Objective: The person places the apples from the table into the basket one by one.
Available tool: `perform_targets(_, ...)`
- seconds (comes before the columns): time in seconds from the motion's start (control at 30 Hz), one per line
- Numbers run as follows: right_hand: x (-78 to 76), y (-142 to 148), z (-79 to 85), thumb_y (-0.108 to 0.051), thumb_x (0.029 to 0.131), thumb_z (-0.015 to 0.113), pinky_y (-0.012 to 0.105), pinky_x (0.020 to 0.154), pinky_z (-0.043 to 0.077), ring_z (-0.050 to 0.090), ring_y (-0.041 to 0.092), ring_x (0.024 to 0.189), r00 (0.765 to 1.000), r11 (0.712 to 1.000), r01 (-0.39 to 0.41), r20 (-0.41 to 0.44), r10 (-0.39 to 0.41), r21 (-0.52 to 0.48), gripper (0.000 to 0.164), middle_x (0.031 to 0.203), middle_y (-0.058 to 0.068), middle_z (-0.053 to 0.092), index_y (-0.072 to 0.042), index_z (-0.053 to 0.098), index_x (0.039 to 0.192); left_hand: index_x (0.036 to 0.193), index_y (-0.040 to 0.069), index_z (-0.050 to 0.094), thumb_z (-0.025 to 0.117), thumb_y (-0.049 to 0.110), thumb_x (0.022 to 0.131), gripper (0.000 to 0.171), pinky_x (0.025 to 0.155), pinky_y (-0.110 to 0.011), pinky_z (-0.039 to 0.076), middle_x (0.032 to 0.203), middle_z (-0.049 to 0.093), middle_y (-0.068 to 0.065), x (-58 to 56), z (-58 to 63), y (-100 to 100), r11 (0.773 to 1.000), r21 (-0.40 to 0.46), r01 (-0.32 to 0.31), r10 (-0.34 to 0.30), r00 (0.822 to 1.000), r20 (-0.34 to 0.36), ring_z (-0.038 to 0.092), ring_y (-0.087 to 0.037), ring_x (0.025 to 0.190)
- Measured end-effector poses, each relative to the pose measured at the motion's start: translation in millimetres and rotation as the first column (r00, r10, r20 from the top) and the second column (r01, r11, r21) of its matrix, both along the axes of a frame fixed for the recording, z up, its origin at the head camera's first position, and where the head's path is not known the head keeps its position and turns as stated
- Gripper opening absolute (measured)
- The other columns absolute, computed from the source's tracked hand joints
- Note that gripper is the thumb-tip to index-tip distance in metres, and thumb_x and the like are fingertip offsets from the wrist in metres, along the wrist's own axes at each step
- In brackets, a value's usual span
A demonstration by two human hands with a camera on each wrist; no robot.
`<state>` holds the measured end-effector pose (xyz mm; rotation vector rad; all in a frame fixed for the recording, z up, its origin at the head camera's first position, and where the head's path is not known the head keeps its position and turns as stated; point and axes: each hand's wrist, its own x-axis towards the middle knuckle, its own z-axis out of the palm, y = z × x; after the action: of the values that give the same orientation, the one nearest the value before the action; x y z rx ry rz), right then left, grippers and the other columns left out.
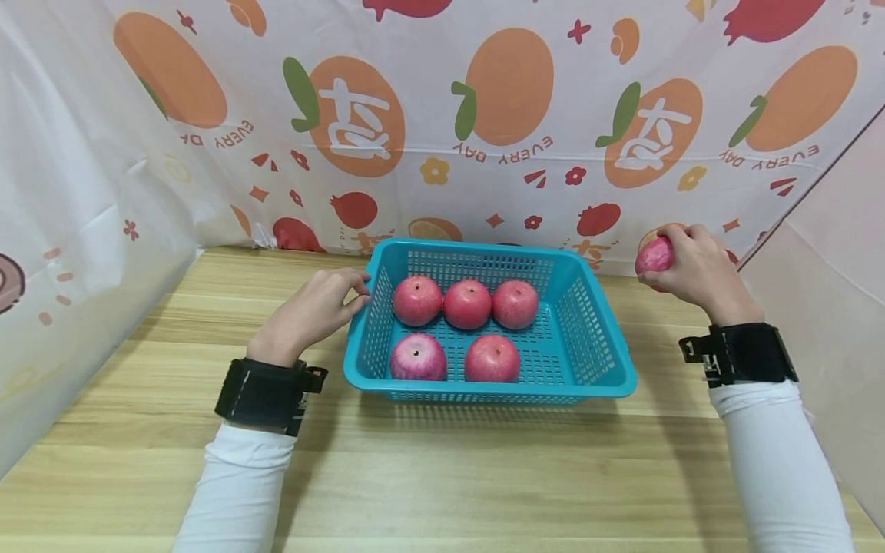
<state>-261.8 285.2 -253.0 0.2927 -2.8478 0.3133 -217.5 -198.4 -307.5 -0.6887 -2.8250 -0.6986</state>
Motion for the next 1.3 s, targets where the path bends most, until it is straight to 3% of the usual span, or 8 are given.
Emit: perform_targets(1.3, 19.2, -44, 21.0, -0.023, 0.065, 0.077, 0.061, 0.068, 0.049, 0.036, 0.041, 0.101, 0.979, 0.982, -0.190, -0.073, 0.190, 0.002, 0.068, 0.116, 0.024, 0.042, -0.003, 0.045, 0.122, 0.092, -0.001, 0.064, 0.060, 0.005, 0.084, 0.011, 0.082, -0.049, 0.048, 0.119, 0.053, -0.024, 0.2, 2.2, 0, 1.000, -0.020, -0.016, 0.017, 1.000, 0.022, 0.048, -0.035, 0.107)
